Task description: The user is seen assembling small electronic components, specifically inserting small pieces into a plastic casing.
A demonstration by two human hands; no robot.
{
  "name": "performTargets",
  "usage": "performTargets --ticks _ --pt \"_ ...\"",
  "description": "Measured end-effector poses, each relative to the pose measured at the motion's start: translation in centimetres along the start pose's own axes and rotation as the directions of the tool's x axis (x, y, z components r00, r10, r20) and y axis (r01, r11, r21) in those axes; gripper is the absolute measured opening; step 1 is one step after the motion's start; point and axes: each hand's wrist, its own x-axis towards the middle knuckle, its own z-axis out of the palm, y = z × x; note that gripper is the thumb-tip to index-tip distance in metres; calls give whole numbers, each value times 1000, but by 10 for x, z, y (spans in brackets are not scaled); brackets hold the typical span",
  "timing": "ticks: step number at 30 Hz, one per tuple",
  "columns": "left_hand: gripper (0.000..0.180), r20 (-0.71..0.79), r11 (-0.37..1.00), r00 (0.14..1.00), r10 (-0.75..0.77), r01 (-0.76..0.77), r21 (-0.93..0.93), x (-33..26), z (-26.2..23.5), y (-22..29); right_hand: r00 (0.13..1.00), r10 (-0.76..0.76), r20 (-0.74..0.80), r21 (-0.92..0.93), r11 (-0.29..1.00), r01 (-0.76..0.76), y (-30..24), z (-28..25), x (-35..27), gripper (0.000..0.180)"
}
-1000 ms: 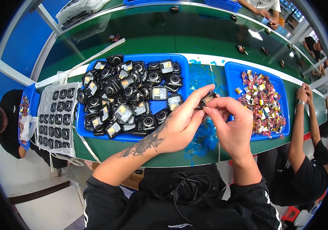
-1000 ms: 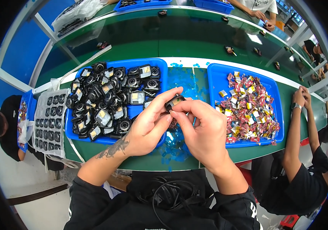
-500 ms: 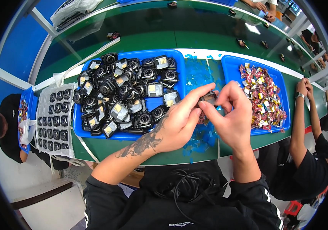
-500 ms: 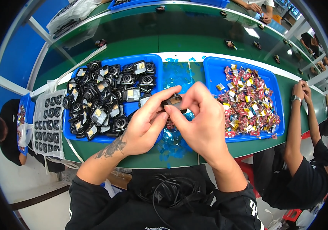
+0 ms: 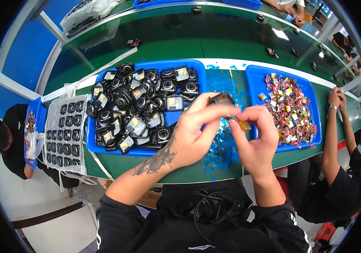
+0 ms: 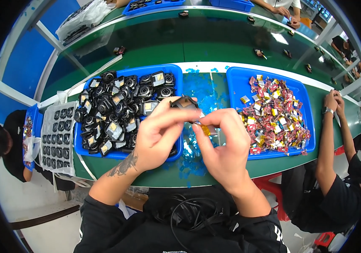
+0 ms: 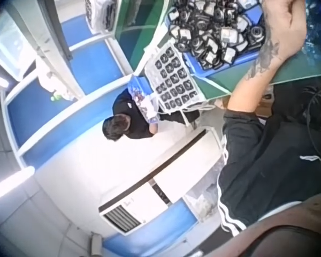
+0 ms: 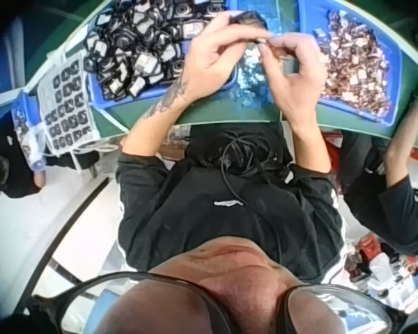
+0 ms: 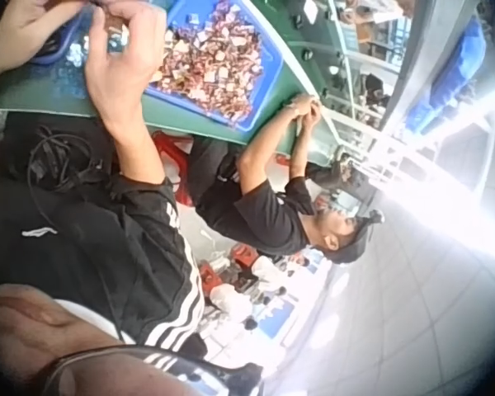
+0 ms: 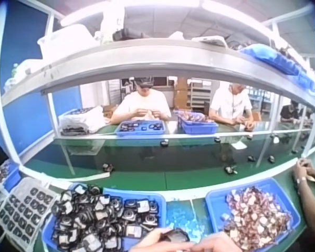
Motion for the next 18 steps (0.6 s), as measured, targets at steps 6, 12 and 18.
performTargets --ticks 6,12,18 --pt "26 -88 949 985 147 -115 292 -2 1 5 951 -307 35 -96 946 309 -1 -13 -2 29" --pt "27 -83 845 947 311 -235 481 -2 4 5 950 293 111 460 832 -310 2 -19 -8 21" --pt "27 -41 773 934 356 -270 574 -3 7 1 896 302 325 277 876 -395 8 -23 -3 6"
